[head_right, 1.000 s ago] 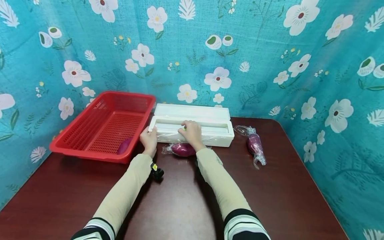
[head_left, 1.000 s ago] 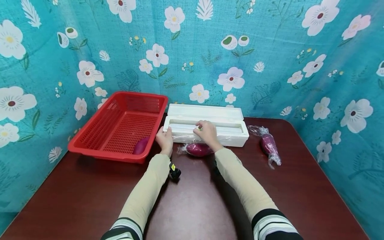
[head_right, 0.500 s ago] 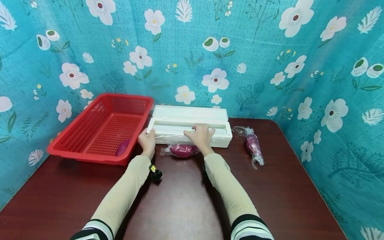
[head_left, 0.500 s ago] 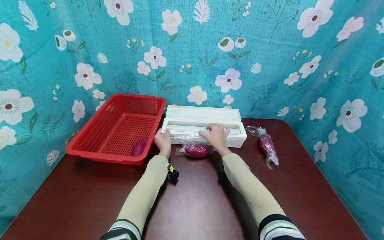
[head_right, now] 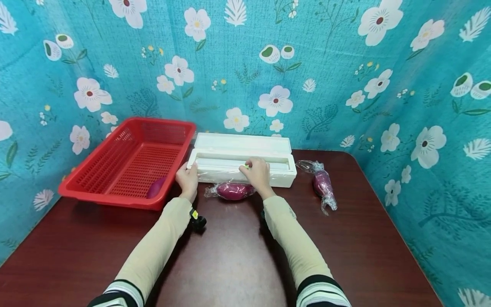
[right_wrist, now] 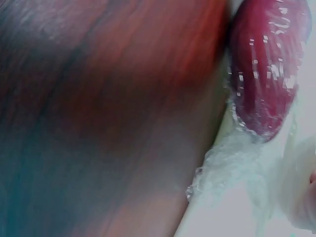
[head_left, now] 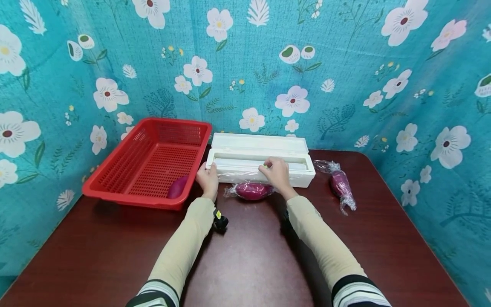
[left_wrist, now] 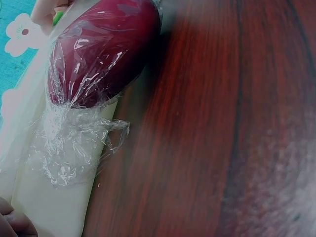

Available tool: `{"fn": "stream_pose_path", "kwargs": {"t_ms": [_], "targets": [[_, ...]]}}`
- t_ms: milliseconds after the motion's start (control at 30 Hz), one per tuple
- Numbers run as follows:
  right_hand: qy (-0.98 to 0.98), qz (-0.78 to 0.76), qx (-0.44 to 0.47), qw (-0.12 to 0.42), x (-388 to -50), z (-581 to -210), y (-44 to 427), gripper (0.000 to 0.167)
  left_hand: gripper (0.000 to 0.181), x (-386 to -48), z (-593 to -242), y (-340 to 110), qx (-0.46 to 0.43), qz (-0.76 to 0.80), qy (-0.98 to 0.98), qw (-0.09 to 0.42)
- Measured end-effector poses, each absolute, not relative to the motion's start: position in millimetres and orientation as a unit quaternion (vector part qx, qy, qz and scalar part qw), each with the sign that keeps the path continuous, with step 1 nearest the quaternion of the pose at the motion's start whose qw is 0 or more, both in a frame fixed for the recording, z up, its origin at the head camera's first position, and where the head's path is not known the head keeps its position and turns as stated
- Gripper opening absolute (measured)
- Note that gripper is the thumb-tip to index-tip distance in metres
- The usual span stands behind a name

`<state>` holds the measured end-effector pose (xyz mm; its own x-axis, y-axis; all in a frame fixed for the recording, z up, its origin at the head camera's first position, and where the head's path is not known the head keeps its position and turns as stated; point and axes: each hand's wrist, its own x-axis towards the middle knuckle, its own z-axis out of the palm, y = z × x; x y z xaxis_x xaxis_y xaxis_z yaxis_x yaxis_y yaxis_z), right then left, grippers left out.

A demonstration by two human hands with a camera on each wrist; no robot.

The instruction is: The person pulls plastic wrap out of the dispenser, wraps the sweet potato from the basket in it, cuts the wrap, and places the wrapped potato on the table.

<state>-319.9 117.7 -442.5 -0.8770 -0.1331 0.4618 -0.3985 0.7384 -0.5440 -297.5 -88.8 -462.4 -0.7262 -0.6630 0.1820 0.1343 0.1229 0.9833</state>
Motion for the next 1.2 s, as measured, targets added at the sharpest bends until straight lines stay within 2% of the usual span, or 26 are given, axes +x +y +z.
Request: {"fn": "stream_pose_path", "kwargs": {"t_ms": [267,433,567,667,800,1033,1200], "targets": [[-0.897,0.365,0.151,0.198,-317,-441,130,0.007,0.013,-295,-462,-92,0.186,-0.636,-0.678,0.319],[-0.930,0.283,0.101,0.210,-315,-440,145,0.022,0.012,-295,-463,-92,0.175,-0.648,-0.673,0.312],[-0.946,0.252,0.054,0.198,-314,-440,154,0.037,0.013,-294,-463,-93,0.180,-0.651,-0.672,0.305],[-0.943,0.266,0.048,0.194,-313,-444,157,0.041,0.014,-294,-462,-92,0.188,-0.650,-0.673,0.300],[-0.930,0.293,0.062,0.210,-313,-449,158,0.038,0.015,-294,-463,-91,0.194,-0.647,-0.677,0.292],[-0.899,0.335,0.088,0.268,-312,-453,165,0.017,0.017,-294,-464,-92,0.188,-0.646,-0.679,0.293],[-0.893,0.322,0.094,0.301,-312,-451,172,0.018,0.015,-296,-463,-92,0.185,-0.637,-0.684,0.303]]}}
